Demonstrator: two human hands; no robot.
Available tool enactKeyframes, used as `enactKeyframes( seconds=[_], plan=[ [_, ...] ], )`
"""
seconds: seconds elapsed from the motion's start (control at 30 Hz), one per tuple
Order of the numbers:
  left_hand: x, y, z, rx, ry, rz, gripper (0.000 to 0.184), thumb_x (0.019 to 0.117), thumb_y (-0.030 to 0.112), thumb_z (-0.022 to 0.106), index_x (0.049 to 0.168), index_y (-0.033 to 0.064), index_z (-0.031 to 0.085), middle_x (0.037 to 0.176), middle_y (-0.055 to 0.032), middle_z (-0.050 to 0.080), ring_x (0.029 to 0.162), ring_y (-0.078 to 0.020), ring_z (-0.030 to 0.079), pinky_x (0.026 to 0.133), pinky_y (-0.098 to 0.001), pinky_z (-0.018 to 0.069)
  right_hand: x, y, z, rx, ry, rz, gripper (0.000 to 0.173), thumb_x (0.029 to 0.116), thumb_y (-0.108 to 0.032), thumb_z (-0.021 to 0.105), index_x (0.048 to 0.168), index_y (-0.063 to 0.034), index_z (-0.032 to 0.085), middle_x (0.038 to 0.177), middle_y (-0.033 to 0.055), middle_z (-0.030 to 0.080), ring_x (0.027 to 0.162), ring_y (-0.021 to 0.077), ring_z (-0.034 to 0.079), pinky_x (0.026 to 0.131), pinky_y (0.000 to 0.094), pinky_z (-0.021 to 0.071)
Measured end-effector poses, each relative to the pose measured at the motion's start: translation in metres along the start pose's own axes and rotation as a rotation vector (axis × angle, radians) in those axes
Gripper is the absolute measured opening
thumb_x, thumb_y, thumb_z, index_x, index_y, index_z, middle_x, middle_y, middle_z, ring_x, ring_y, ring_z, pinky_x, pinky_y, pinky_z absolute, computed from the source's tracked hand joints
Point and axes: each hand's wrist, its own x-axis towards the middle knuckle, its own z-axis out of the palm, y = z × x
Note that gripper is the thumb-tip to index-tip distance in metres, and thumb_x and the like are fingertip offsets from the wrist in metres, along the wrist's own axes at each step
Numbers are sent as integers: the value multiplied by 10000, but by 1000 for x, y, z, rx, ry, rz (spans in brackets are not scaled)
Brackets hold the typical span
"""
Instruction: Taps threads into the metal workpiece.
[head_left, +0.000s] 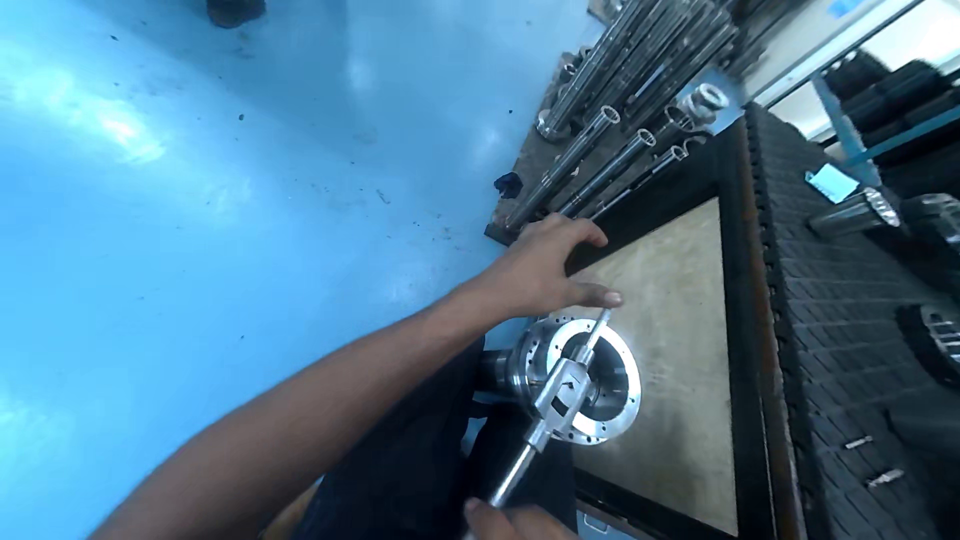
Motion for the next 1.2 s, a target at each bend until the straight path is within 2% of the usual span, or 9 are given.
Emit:
enactKeyframes(
  seconds=[0.23, 0.33, 0.4, 0.5, 0.6, 0.7, 0.8, 0.97, 1.2],
  plan=[
    [9, 29, 15, 352, -249, 45, 721, 855, 549, 777, 1438, 178, 571, 1588, -126, 411, 1561, -387, 147, 1211, -657, 169, 49, -14, 26, -126, 177, 31, 189, 994, -142, 640, 1060, 22, 707, 725, 76, 681, 642, 190, 669, 649, 288, 573],
    [-11, 25, 0, 294, -142, 125, 649, 872, 475, 786, 1384, 116, 612, 1507, -131, 502, 1493, -330, 339, 1185, -575, 318, 38, -13, -3, -19, -10, 71, 260, 1003, -113, 621, 1205, 37, 686, 864, 129, 726, 772, 252, 719, 729, 367, 604],
    [-42, 28, -17, 181, -87, 112, 505, 933, 371, 749, 1331, 83, 627, 1334, -97, 608, 1256, -218, 585, 1044, -451, 512, 30, -5, -34, -1, -31, 133, 241, 1018, -101, 599, 1205, 21, 692, 962, 148, 739, 863, 257, 733, 775, 394, 614],
    [-102, 31, -39, 70, -60, 42, 297, 1003, 352, 630, 1217, 147, 645, 1040, 41, 713, 928, -72, 706, 802, -286, 624, 25, 40, -76, -223, 138, 107, 202, 1032, -123, 556, 1098, -34, 724, 993, 106, 726, 866, 191, 709, 730, 341, 597],
    [-158, 31, -54, -20, -150, -23, 427, 995, 508, 606, 1231, 157, 661, 972, 32, 737, 800, -74, 710, 679, -265, 619, 36, 94, -102, -465, 197, 33, 244, 991, -156, 534, 1099, -49, 725, 1059, 98, 704, 970, 246, 682, 821, 372, 579],
    [-188, 48, -57, -20, -265, -103, 517, 983, 376, 688, 1322, -3, 601, 1031, -114, 728, 817, -136, 702, 689, -315, 599, 48, 119, -110, -444, 61, 33, 209, 995, -136, 566, 1098, -49, 726, 1035, 98, 706, 997, 276, 677, 877, 407, 560],
    [-205, 48, -44, 63, -114, -91, 340, 994, 193, 692, 1227, -51, 653, 941, -151, 736, 767, -132, 702, 688, -303, 597, 50, 125, -108, -363, 18, -3, 171, 980, -95, 575, 1002, -71, 743, 909, 52, 695, 885, 203, 680, 791, 343, 562],
    [-209, 39, -38, 105, 36, -26, 215, 980, 151, 707, 1096, -30, 703, 866, -111, 735, 742, -84, 693, 689, -258, 590, 39, 129, -101, -337, 100, -20, 188, 991, -109, 555, 996, -75, 740, 901, 44, 693, 883, 196, 673, 779, 316, 555],
    [-203, 28, -47, 221, 140, 49, 228, 987, 244, 708, 1176, 121, 679, 873, 21, 749, 767, -14, 690, 701, -197, 576, 14, 125, -93, -372, 178, -31, 242, 984, -138, 515, 1042, -82, 743, 961, 37, 705, 927, 190, 676, 806, 300, 558]
  ],
)
